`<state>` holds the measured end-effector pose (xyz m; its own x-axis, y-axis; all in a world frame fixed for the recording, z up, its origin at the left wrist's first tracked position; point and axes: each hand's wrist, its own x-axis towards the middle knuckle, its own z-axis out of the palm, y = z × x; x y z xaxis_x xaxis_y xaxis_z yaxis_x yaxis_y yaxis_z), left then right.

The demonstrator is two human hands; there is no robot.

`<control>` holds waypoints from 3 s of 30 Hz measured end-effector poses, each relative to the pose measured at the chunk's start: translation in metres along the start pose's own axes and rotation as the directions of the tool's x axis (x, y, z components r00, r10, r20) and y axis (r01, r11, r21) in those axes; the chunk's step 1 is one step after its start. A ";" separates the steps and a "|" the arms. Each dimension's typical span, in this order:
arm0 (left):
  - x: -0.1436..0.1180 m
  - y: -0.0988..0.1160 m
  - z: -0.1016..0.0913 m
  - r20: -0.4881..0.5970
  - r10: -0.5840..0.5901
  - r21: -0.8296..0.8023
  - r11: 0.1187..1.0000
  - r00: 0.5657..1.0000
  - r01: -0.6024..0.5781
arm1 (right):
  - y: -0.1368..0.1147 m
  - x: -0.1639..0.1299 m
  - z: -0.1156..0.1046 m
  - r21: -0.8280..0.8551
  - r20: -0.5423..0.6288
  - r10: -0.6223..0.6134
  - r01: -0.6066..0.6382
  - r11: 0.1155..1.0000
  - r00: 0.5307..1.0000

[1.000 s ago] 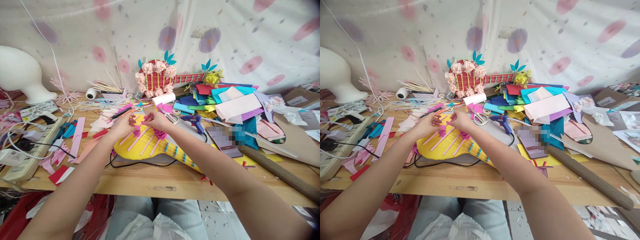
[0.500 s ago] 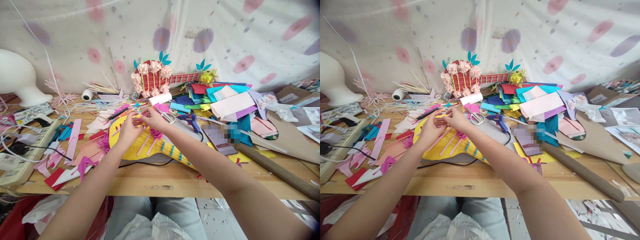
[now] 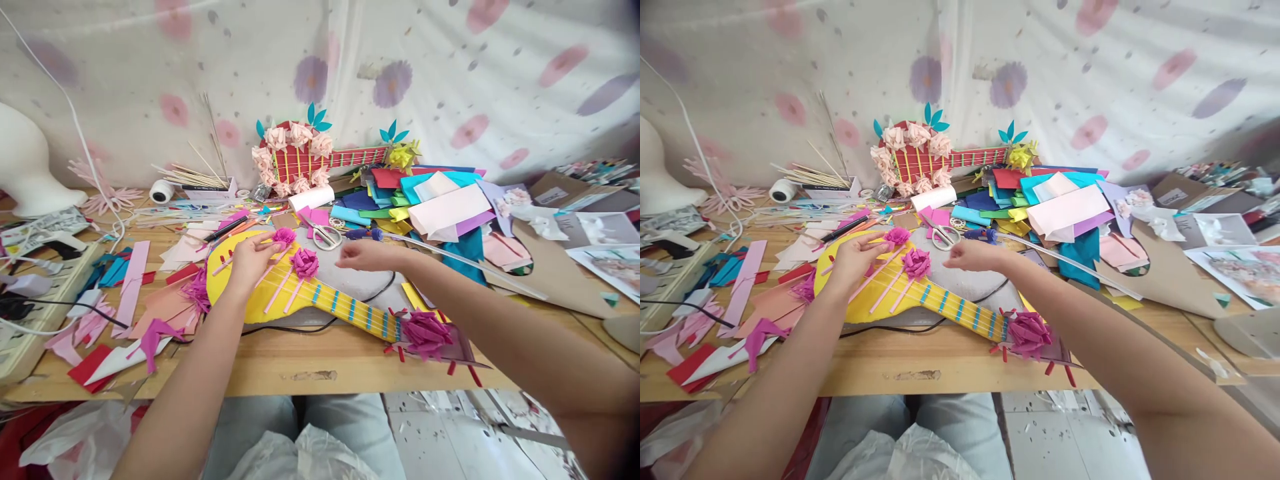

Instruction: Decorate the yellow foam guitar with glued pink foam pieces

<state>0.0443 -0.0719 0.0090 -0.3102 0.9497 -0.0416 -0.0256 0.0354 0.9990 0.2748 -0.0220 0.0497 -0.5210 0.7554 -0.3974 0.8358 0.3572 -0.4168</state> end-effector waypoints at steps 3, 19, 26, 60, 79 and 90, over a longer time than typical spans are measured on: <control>-0.001 -0.007 0.006 -0.033 -0.033 -0.058 0.998 0.999 0.031 | 0.044 -0.019 -0.005 -0.196 0.052 0.128 -0.116 0.974 0.990; -0.004 -0.021 0.018 -0.163 0.037 -0.178 0.982 0.986 -0.066 | 0.133 0.035 0.015 0.212 -0.337 0.266 -0.202 0.956 0.903; -0.009 -0.023 0.020 -0.165 0.008 -0.185 0.982 0.986 -0.039 | 0.129 0.016 0.002 0.667 -0.290 0.342 -0.068 0.742 0.894; -0.004 -0.011 0.012 -0.257 -0.209 -0.199 0.967 0.944 0.160 | -0.021 0.029 -0.004 0.381 -0.149 -0.010 0.067 0.922 0.989; -0.005 -0.009 0.011 -0.253 -0.222 -0.213 0.962 0.942 0.170 | -0.020 0.036 -0.007 0.443 -0.171 -0.033 0.106 0.890 0.985; -0.004 -0.010 0.010 -0.262 -0.212 -0.208 0.965 0.941 0.160 | -0.017 0.037 -0.007 0.395 -0.147 -0.038 0.094 0.914 0.988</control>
<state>0.0556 -0.0725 -0.0003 -0.5355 0.8052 -0.2549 -0.2719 0.1213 0.9546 0.2427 0.0035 0.0476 -0.5214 0.8139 -0.2564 0.6464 0.1806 -0.7413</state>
